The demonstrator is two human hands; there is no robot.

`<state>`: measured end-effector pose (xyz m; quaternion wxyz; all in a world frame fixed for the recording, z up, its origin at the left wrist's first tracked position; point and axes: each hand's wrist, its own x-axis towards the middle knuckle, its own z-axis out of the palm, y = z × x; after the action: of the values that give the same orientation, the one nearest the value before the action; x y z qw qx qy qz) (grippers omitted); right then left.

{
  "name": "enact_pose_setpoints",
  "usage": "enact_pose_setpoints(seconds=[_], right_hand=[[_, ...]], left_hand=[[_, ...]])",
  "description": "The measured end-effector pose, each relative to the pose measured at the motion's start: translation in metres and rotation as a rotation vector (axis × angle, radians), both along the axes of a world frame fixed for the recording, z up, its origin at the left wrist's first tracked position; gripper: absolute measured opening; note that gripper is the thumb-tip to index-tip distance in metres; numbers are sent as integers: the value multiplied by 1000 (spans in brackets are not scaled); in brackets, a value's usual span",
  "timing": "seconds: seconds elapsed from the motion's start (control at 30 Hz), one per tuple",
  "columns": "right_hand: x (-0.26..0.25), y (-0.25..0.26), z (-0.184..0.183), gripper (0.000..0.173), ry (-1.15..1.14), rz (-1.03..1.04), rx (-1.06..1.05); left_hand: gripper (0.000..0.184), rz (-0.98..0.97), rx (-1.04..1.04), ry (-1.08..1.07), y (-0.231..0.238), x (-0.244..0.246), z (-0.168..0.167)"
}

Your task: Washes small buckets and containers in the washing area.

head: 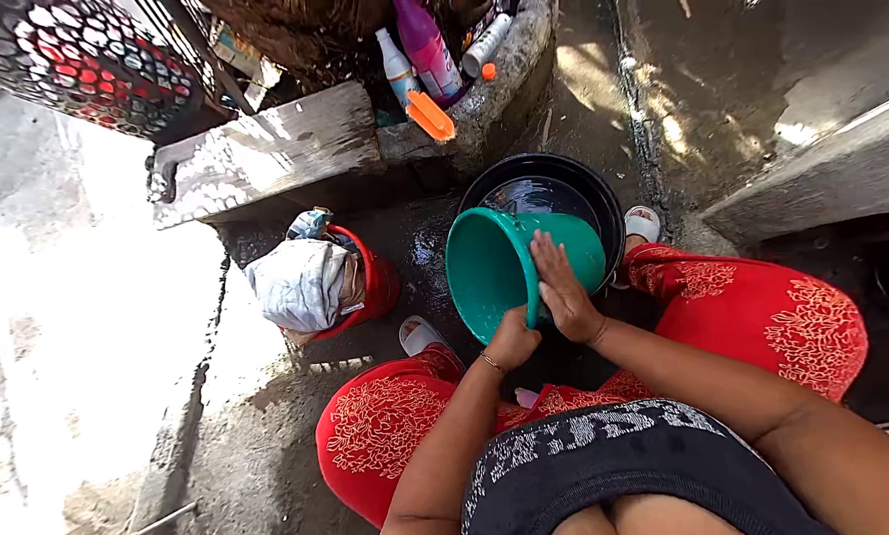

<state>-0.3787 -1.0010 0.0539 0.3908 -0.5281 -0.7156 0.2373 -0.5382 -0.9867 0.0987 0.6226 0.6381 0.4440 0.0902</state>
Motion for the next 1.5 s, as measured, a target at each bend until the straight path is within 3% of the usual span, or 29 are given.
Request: enact_pose_setpoints(seconds=[0.07, 0.17, 0.27, 0.33, 0.43, 0.53, 0.7, 0.83, 1.03, 1.13, 1.3, 1.37, 1.5], right_hand=[[-4, -5, 4, 57, 29, 95, -6], [-11, -3, 3, 56, 127, 47, 47], [-15, 17, 6, 26, 209, -50, 202], [-10, 42, 14, 16, 172, -65, 210], [3, 76, 17, 23, 41, -108, 45], [-5, 68, 29, 32, -52, -131, -14], [-19, -10, 8, 38, -82, -27, 175], [-21, -10, 6, 39, -185, -40, 229], [-10, 52, 17, 44, -64, -81, 30], [7, 45, -5, 44, -29, -121, 19], [49, 48, -38, 48, -119, -327, -267], [31, 43, -20, 43, -117, -303, -206], [-12, 21, 9, 36, 114, -171, -4]], left_hand=[[33, 70, -2, -11, 3, -5, 2], [31, 144, 3, -65, 2, -10, 0], [34, 126, -19, -83, 0, -16, 6], [34, 82, -30, -69, -1, -20, 10], [33, 52, -21, -88, -3, -18, 8], [33, 68, -22, -99, -2, -15, 8], [29, 185, -17, -147, 1, -19, 0], [24, 171, 25, -73, 3, -19, 0], [32, 40, 24, 40, -6, -12, 6], [35, 50, 36, 20, -14, -8, -2], [40, -24, 48, 66, -20, -3, -12], [38, -51, 54, 104, -17, -3, -11], [31, -98, -5, 232, -18, -1, -10]])
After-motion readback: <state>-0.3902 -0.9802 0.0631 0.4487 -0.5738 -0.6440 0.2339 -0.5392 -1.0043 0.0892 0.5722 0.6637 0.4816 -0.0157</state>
